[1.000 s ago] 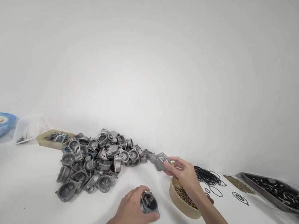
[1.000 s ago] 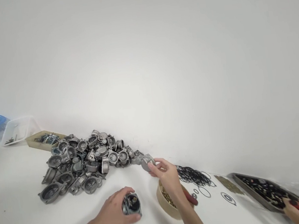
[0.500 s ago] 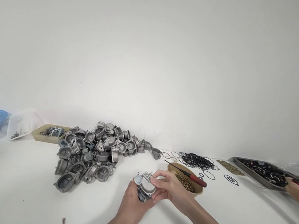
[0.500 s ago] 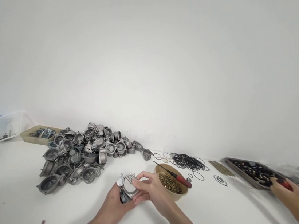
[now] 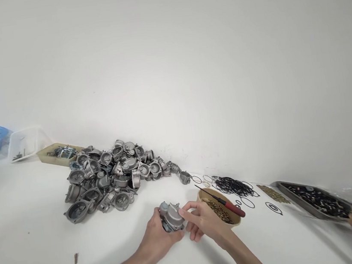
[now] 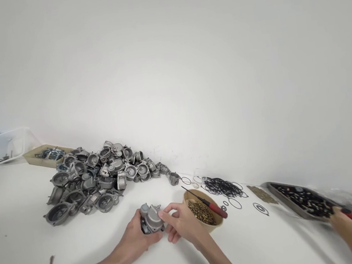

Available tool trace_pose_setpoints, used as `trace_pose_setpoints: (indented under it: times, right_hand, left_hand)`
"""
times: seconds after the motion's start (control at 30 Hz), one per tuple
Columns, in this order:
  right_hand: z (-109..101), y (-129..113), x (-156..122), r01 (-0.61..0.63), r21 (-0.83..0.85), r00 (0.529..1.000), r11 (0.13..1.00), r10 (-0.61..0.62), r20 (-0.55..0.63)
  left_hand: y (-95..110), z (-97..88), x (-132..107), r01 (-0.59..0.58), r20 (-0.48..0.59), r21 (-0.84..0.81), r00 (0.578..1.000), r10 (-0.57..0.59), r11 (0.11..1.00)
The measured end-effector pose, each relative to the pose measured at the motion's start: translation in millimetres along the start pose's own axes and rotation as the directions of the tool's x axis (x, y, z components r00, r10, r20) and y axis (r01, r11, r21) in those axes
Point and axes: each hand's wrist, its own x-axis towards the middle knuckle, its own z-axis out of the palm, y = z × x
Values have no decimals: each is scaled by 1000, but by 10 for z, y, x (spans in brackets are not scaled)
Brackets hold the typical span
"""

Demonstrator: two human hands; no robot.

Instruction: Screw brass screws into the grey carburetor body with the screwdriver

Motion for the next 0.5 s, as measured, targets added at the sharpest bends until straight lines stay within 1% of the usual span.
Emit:
trace_pose_setpoints:
  times: [0.07,0.1,0.2,0.27,0.33,0.4,0.5]
  right_hand:
    - [-147,26,6,17,-89,1000,996,-18,-19]
    - [-260,32,12,31,-133,999,991,-36,-37]
    - [-723,69,41,79,-271,984,959,-118,-132]
    - [-1060,159,62,85,-380,957,921,-182,-227]
    - [-1337,321,77,48,-481,921,875,-225,-318]
    - [-1516,526,78,-3,-560,902,828,-240,-359]
    - [-1618,801,73,-80,-635,909,769,-205,-362]
  left_hand:
    - [19,-22,-2,10,15,15,1000,-11,1000]
    - [28,-35,0,15,26,22,1000,-15,1000]
    - [48,-85,27,41,89,37,995,-45,998]
    - [46,-131,63,68,151,43,986,-74,997]
    - [23,-185,104,88,212,46,972,-96,995]
    - [-20,-242,145,94,259,49,960,-104,994]
    - [-105,-323,192,94,340,65,934,-110,994]
